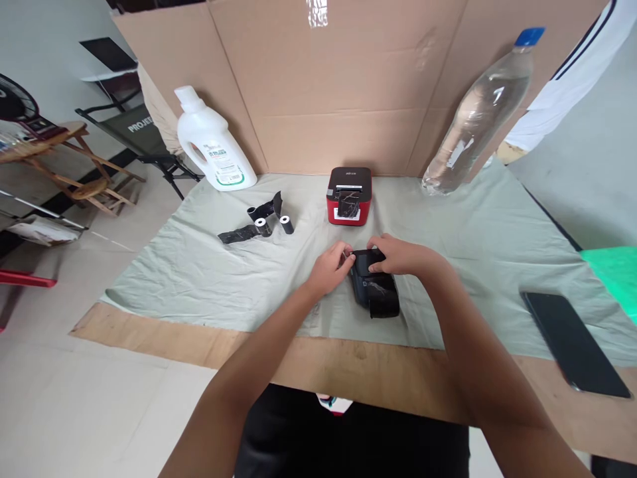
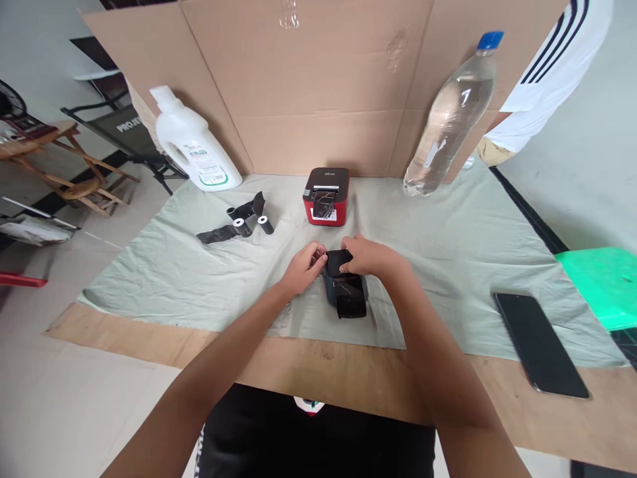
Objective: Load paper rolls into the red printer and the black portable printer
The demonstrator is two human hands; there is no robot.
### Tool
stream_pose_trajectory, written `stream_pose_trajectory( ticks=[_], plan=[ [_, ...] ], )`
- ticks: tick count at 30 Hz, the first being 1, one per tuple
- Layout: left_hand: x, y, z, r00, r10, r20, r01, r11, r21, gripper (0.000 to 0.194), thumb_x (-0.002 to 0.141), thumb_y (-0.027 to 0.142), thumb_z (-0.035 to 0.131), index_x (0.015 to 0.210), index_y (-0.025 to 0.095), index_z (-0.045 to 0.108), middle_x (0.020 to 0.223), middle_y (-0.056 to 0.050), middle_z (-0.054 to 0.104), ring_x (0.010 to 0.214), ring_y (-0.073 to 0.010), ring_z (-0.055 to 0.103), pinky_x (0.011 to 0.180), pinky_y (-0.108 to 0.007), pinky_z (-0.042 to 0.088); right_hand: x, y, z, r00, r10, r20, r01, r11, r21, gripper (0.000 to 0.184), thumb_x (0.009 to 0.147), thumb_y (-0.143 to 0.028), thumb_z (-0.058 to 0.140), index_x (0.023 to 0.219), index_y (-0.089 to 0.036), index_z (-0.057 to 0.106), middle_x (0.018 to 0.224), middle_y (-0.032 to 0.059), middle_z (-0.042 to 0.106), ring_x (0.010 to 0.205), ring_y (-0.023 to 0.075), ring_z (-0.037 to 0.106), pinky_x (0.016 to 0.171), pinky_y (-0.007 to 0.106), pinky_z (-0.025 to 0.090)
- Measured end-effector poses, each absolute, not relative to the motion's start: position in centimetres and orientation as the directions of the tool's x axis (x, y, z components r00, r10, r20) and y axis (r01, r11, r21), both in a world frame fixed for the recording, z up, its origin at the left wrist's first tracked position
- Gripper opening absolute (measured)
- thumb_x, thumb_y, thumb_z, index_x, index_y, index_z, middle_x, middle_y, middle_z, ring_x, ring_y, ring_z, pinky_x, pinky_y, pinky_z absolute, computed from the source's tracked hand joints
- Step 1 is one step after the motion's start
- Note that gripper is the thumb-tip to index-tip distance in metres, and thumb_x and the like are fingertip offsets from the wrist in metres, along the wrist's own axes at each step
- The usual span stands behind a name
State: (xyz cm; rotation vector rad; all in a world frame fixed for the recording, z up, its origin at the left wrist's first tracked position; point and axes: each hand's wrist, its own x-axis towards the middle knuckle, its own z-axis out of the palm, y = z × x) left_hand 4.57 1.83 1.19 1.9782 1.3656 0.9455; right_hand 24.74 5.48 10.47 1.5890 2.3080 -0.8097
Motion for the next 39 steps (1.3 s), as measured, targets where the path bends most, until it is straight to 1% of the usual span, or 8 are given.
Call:
stream_pose_trajectory(
  ticks=[7, 13, 19, 24, 28, 31, 34, 39],
  plan=[
    [4.5, 2.2, 0.6, 0.240, 0.942, 0.235, 0.536, -0.331, 0.777, 0.015, 0.100, 0.035, 0.048, 0.103, 0.023, 0.056, 0.096, -0.002, 0.064, 0.079, -0.0157, 0.059, 0.075, -0.029, 0.050, 24.4, 4.0, 11.4, -0.350, 0.839, -0.416, 0.931, 0.260, -0.258, 0.048, 0.090, -0.046, 0.063, 0.132, -0.022, 0.054, 0.132, 0.0134, 0.060, 0.108, 0.0294, 0.065, 0.079, 0.033, 0.048],
    [4.4, 2.2, 0.6, 0.244, 0.942, 0.229, 0.548, -0.329, 0.769, 0.015, 0.100, 0.035, 0.049, 0.105, 0.023, 0.058, 0.100, -0.002, 0.066, 0.085, -0.0172, 0.062, 0.081, -0.031, 0.051, 22.2, 2.4, 11.9, -0.296, 0.850, -0.436, 0.954, 0.237, -0.185, 0.055, 0.091, -0.059, 0.057, 0.131, -0.021, 0.054, 0.129, 0.0165, 0.059, 0.099, 0.0299, 0.068, 0.075, 0.034, 0.046],
    [4.2, 2.4, 0.7, 0.275, 0.924, 0.265, 0.561, -0.378, 0.736, 0.024, 0.104, 0.028, 0.037, 0.108, 0.023, 0.060, 0.108, -0.005, 0.068, 0.102, -0.0201, 0.063, 0.092, -0.034, 0.052, 19.9, 1.0, 10.5, -0.255, 0.892, -0.374, 0.967, 0.240, -0.087, 0.066, 0.082, -0.052, 0.066, 0.134, -0.016, 0.048, 0.134, 0.0217, 0.051, 0.099, 0.0320, 0.066, 0.078, 0.036, 0.046],
    [3.8, 2.8, 0.0, 0.320, 0.884, 0.340, 0.665, -0.465, 0.585, 0.041, 0.094, 0.008, 0.034, 0.119, 0.020, 0.064, 0.123, -0.008, 0.067, 0.117, -0.0213, 0.060, 0.104, -0.036, 0.050, 19.0, 0.1, 9.9, -0.214, 0.940, -0.265, 0.977, 0.206, -0.058, 0.068, 0.075, -0.044, 0.069, 0.133, -0.017, 0.044, 0.145, 0.0234, 0.041, 0.104, 0.0370, 0.061, 0.072, 0.036, 0.044],
    [4.6, 2.1, -0.5, 0.409, 0.882, 0.236, 0.802, -0.470, 0.369, 0.044, 0.102, 0.025, 0.038, 0.142, 0.017, 0.054, 0.158, -0.013, 0.047, 0.148, -0.0288, 0.041, 0.125, -0.051, 0.030, 20.4, 0.8, 11.0, -0.204, 0.964, -0.173, 0.978, 0.193, -0.083, 0.065, 0.076, -0.043, 0.069, 0.132, -0.020, 0.046, 0.148, 0.0228, 0.037, 0.103, 0.0380, 0.060, 0.073, 0.038, 0.045],
    [5.8, 1.1, -0.4, 0.480, 0.868, 0.128, 0.828, -0.497, 0.261, 0.056, 0.105, 0.045, 0.037, 0.155, 0.019, 0.041, 0.169, -0.011, 0.028, 0.158, -0.0324, 0.021, 0.128, -0.059, 0.017, 22.7, 2.8, 11.8, -0.128, 0.991, -0.033, 0.979, 0.121, -0.161, 0.057, 0.079, -0.042, 0.067, 0.131, -0.025, 0.049, 0.146, 0.0197, 0.038, 0.102, 0.0371, 0.061, 0.079, 0.042, 0.046],
    [6.6, 0.5, -0.1, 0.511, 0.857, 0.063, 0.826, -0.511, 0.237, 0.063, 0.105, 0.052, 0.033, 0.160, 0.021, 0.034, 0.170, -0.009, 0.022, 0.160, -0.0327, 0.015, 0.129, -0.059, 0.017, 25.3, 5.9, 11.5, -0.034, 0.997, 0.070, 0.966, 0.051, -0.253, 0.058, 0.079, -0.043, 0.067, 0.132, -0.028, 0.051, 0.146, 0.0182, 0.037, 0.103, 0.0375, 0.061, 0.083, 0.046, 0.046],
    [6.6, 0.4, 0.2, 0.539, 0.842, 0.022, 0.816, -0.529, 0.233, 0.065, 0.105, 0.056, 0.030, 0.162, 0.023, 0.029, 0.171, -0.005, 0.019, 0.160, -0.0331, 0.013, 0.129, -0.060, 0.015, 28.4, 11.5, 9.4, 0.078, 0.992, 0.097, 0.954, -0.046, -0.296, 0.059, 0.080, -0.046, 0.069, 0.134, -0.027, 0.055, 0.150, 0.0189, 0.034, 0.111, 0.0400, 0.059, 0.091, 0.051, 0.046]
  ],
)
